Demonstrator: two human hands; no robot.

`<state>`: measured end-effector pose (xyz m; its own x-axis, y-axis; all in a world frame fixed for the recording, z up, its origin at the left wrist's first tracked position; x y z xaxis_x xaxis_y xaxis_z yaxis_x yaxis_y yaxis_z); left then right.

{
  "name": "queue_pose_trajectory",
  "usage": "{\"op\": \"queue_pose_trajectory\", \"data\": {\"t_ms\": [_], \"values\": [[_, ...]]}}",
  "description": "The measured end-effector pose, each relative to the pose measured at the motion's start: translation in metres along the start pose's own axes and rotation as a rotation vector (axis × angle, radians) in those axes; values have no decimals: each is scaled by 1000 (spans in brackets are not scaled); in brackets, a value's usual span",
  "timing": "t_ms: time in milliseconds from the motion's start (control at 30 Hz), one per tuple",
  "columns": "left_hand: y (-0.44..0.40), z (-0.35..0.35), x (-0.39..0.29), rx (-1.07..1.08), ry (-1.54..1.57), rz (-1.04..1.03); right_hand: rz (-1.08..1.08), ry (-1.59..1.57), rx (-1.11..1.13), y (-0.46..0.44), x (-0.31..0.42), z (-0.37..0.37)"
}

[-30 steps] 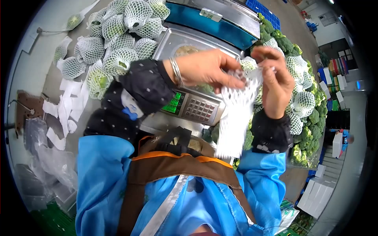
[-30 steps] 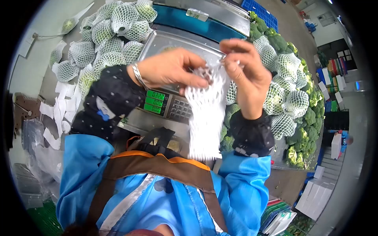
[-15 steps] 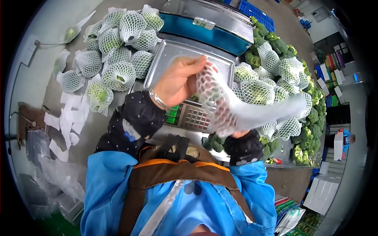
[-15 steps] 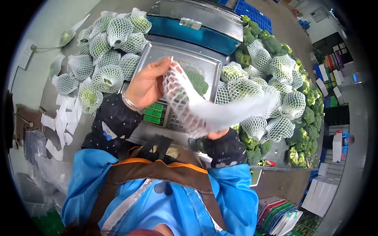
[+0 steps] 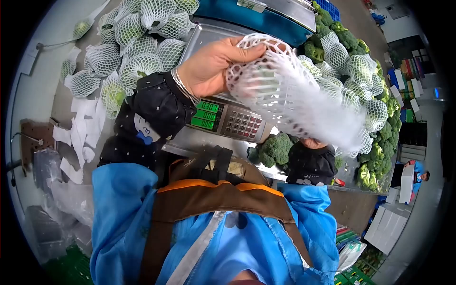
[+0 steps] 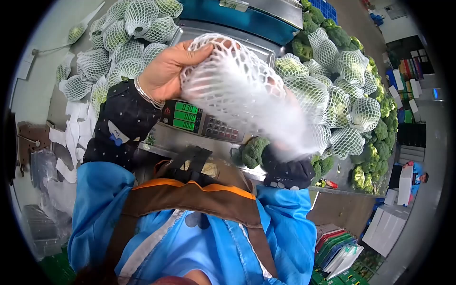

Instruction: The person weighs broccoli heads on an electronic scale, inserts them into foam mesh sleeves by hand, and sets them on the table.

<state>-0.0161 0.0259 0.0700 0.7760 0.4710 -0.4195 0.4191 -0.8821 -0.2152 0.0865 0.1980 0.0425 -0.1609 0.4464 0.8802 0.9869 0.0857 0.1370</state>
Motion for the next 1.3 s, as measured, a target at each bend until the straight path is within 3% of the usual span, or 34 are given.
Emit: {"op": "queue_pose_trajectory", "data": {"t_ms": [100, 167, 233, 267, 300, 367, 400, 433, 467, 500, 567, 600, 667, 700, 733, 767, 800, 833, 867, 900, 933, 967, 1033, 1067, 1100, 1200, 1233, 1267, 1300], "values": [[17, 7, 7, -199, -287, 78, 59, 173, 25, -1, 3, 2], [40, 35, 28, -434, -825, 31, 90, 674, -263, 10, -16, 30], [73, 88, 58, -671, -881, -181, 362, 963, -379, 18, -58, 55], [81, 94, 66, -764, -894, -183, 315, 1219, -521, 26, -68, 52], [86, 99, 71, -827, -928, -207, 225, 1309, -580, 27, -81, 57], [81, 99, 62, -956, -1288, -277, 377, 1223, -692, 16, -84, 63], [72, 105, 57, -983, -1333, -332, 227, 1322, -698, 8, -77, 62], [61, 114, 49, -1008, -1379, -392, 275, 1311, -664, -4, -76, 69], [50, 125, 43, -1010, -1422, -302, 320, 1317, -631, -18, -71, 68], [39, 134, 40, -994, -1462, -393, 370, 1324, -600, -32, -65, 67], [14, 177, 41, -841, -1699, -348, 415, 1415, -477, -62, -89, 82], [8, 166, 35, -796, -1706, -230, 587, 1395, -489, -66, -81, 77], [3, 146, 22, -699, -1720, 4, 176, 1119, -438, -61, -78, 93], [15, 141, 26, -231, -2031, -230, 122, 1044, -390, -52, -79, 100], [30, 88, 29, -3, -2174, -507, 46, 866, -342, -34, -83, 97], [33, 60, 21, -268, -1808, 128, -30, 686, -306, -10, -84, 89], [47, 25, 23, 144, -2086, -292, 10, 550, -275, 14, -68, 60], [49, 20, 24, -379, -1310, 76, 54, 412, -256, 33, -52, 28], [62, 36, 23, -485, -1389, 220, 144, 502, -200, 42, -45, 12], [52, 23, 43, -384, -898, 32, 232, 599, -138, 49, -39, -2], [50, 2, 69, -508, -481, 3, 201, 664, -42, 49, -31, -13], [66, 15, 83, -551, -297, 89, 167, 727, 61, 46, -25, -18], [103, 39, 114, -688, 83, 234, 11, 374, 34, 47, -29, -11], [106, 38, 116, -715, 125, 262, -35, 352, -57, 49, -24, -4], [104, 38, 114, -703, 88, 262, -90, 62, -159, 47, -33, 4], [107, 26, 95, -689, -87, 248, -194, 2, -219, 31, -85, 14], [108, 18, 89, -676, -133, 249, -167, 342, -237, 28, -97, 24], [107, 12, 82, -657, -168, 249, -276, 431, -237, 29, -90, 31], [106, 3, 77, -629, -209, 253, -19, 214, -176, 18, -87, 45]]}}
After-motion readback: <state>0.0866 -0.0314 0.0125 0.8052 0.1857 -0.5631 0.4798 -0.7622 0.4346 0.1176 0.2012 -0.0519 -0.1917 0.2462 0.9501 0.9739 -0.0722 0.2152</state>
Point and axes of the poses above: each hand's wrist, its own y-axis away from the middle knuckle, its own z-axis out of the back of the hand, x = y × z, the point moved 5 cm from there along -y, towards the middle knuckle, and after that the axes turned 10 degrees about y, right-handed, at the moved point
